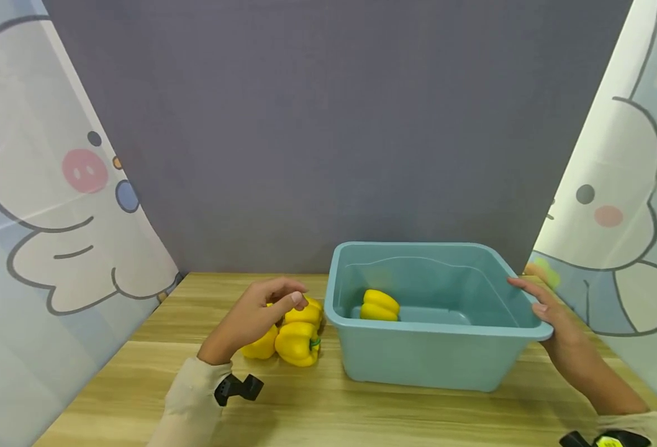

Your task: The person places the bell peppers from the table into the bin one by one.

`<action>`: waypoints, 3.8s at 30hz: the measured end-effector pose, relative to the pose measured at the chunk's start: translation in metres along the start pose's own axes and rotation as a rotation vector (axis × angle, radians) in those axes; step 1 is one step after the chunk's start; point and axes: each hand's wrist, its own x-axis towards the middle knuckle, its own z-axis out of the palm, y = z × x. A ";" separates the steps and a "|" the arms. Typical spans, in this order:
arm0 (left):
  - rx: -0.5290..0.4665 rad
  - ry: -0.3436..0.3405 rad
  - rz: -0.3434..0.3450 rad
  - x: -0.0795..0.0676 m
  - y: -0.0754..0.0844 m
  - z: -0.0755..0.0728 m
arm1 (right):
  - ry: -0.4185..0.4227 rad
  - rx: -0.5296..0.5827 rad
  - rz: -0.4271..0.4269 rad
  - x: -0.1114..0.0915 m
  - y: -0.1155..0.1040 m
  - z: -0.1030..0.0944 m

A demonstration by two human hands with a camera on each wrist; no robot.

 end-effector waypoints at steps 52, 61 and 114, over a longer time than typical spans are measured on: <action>0.128 -0.306 -0.411 -0.046 -0.092 -0.059 | -0.011 -0.078 0.040 -0.001 -0.002 -0.002; 0.100 -0.315 -0.481 -0.047 -0.093 -0.053 | -0.009 -0.059 0.003 0.000 0.000 -0.001; -0.042 -0.359 -0.495 -0.051 -0.090 -0.069 | 0.031 -0.048 0.036 0.001 0.001 -0.001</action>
